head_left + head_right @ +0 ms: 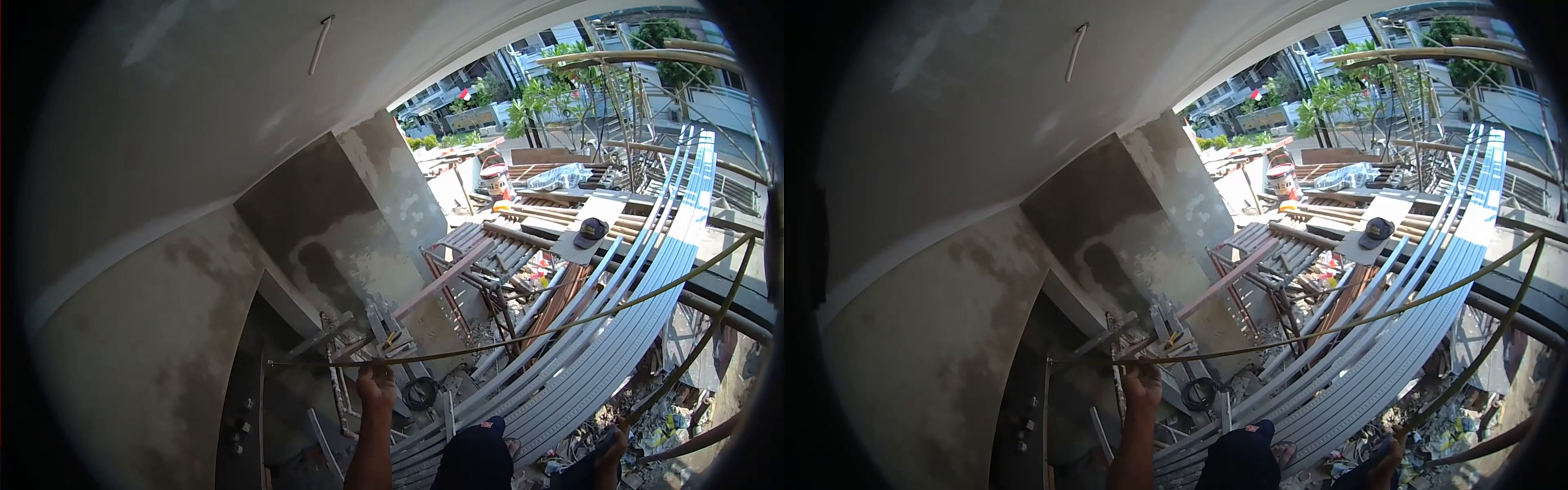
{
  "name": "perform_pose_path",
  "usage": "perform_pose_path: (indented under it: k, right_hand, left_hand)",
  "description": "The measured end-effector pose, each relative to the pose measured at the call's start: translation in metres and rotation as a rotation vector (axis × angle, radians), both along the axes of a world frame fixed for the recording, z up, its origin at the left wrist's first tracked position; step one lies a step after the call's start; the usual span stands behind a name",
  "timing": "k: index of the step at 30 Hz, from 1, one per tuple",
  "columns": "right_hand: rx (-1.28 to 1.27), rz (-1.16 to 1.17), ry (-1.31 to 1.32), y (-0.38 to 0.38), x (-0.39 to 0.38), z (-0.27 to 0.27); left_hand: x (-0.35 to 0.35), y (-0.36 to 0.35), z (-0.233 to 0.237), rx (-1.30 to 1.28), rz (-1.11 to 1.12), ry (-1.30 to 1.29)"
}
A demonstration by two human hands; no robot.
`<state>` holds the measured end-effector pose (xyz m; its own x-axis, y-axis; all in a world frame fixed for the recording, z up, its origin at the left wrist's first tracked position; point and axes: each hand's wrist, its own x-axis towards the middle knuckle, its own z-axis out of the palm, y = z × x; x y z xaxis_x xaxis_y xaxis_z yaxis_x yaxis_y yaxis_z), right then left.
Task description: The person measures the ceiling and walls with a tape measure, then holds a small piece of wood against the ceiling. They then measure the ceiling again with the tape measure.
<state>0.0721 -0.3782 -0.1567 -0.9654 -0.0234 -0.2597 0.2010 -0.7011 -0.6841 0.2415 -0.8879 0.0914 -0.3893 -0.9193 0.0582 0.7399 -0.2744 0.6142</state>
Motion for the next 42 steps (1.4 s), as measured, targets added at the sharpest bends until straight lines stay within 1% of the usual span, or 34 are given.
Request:
perform_pose_path:
  k: [2, 4, 6, 8, 9, 11, 12, 14, 15, 16, 17, 18, 19, 20, 22, 24, 25, 27, 28, 30, 31, 32, 33, 34, 35, 36, 38, 39, 41, 42]
  right_hand:
    - [0.031, -0.024, 0.010, 0.000, -0.001, 0.002]
    - [0.075, -0.031, 0.003, 0.003, -0.002, -0.004]
    - [0.122, -0.036, -0.001, 0.012, -0.004, -0.015]
    - [0.181, 0.019, 0.090, 0.028, -0.005, -0.028]
    - [0.178, 0.020, 0.091, 0.034, -0.008, -0.028]
    - [0.428, -0.055, 0.048, 0.051, -0.008, -0.019]
    - [0.489, 0.028, 0.074, 0.067, -0.009, 0.003]
    - [0.633, 0.061, 0.152, 0.116, -0.032, -0.094]
    - [0.681, 0.045, 0.166, 0.121, -0.028, -0.079]
    - [0.730, 0.028, 0.180, 0.128, -0.023, -0.057]
    - [0.885, -0.001, 0.299, 0.133, -0.024, -0.048]
    - [0.887, -0.005, 0.296, 0.133, -0.017, -0.008]
    - [0.850, 0.141, 0.215, 0.127, -0.002, 0.053]
    - [0.809, 0.284, 0.135, 0.123, 0.005, 0.085]
    - [0.768, 0.288, 0.101, 0.127, 0.007, 0.080]
    - [1.003, 0.332, 0.309, 0.138, 0.003, 0.073]
    - [1.002, 0.330, 0.310, 0.143, 0.005, 0.076]
    - [0.939, 0.476, 0.093, 0.161, 0.011, 0.089]
    - [0.940, 0.476, 0.094, 0.181, 0.010, 0.079]
    - [1.029, 0.780, 0.168, 0.223, 0.003, 0.052]
    - [1.082, 0.864, 0.049, 0.230, 0.002, 0.063]
    - [1.081, 0.862, 0.047, 0.244, 0.003, 0.058]
    - [1.038, 0.926, 0.067, 0.262, 0.000, 0.046]
    - [0.996, 0.990, 0.085, 0.261, 0.005, 0.072]
    - [1.021, 1.069, 0.018, 0.262, 0.006, 0.103]
    - [1.023, 1.066, 0.015, 0.265, 0.001, 0.100]
    - [1.241, 1.239, -0.020, 0.261, -0.019, 0.085]
    - [1.242, 1.238, -0.019, 0.256, -0.020, 0.079]
    - [1.041, 1.102, 0.039, 0.240, -0.019, 0.069]
    - [1.041, 1.102, 0.043, 0.229, -0.022, 0.068]
  left_hand:
    - [-0.005, -0.009, -0.025, 0.084, -0.040, -0.030]
    - [-0.010, -0.011, -0.034, 0.107, -0.019, -0.081]
    - [-0.015, -0.018, -0.040, 0.247, 0.070, -0.089]
    - [-0.015, -0.028, -0.043, 0.249, 0.103, -0.088]
    - [-0.014, -0.034, -0.042, 0.247, 0.137, -0.087]
    - [-0.013, -0.043, -0.034, 0.266, 0.160, -0.043]
    - [-0.013, -0.049, -0.029, 0.284, 0.178, 0.004]
    - [-0.011, -0.063, -0.024, 0.314, 0.217, 0.008]
    - [-0.012, -0.068, -0.022, 0.346, 0.259, 0.009]
    - [-0.015, -0.069, -0.018, 0.347, 0.255, 0.009]
    - [-0.021, -0.070, -0.010, 0.381, 0.337, 0.013]
    - [-0.026, -0.071, -0.004, 0.414, 0.418, 0.015]
    - [-0.029, -0.073, -0.001, 0.415, 0.415, 0.014]
    - [-0.034, -0.076, 0.002, 0.423, 0.428, 0.028]
    - [-0.039, -0.091, -0.001, 0.438, 0.458, 0.050]
    - [-0.037, -0.128, -0.015, 0.417, 0.449, 0.012]
    - [-0.033, -0.149, -0.023, 0.395, 0.422, 0.013]
    - [-0.028, -0.166, -0.028, 0.355, 0.389, 0.008]
    - [-0.024, -0.171, -0.027, 0.349, 0.402, -0.018]
    - [-0.017, -0.179, -0.024, 0.330, 0.430, -0.061]
    - [-0.013, -0.181, -0.021, 0.322, 0.447, -0.090]
    - [-0.011, -0.183, -0.018, 0.313, 0.463, -0.120]
    - [-0.009, -0.182, -0.016, 0.305, 0.478, -0.148]
    - [-0.009, -0.181, -0.013, 0.299, 0.496, -0.186]
    - [-0.009, -0.178, -0.012, 0.292, 0.508, -0.222]
    - [-0.012, -0.173, -0.011, 0.282, 0.517, -0.262]
    - [-0.017, -0.159, -0.011, 0.256, 0.526, -0.336]
    - [-0.021, -0.148, -0.013, 0.241, 0.522, -0.375]
    - [-0.040, -0.127, -0.019, 0.233, 0.479, -0.417]
    - [-0.050, -0.114, -0.016, 0.284, 0.433, -0.433]
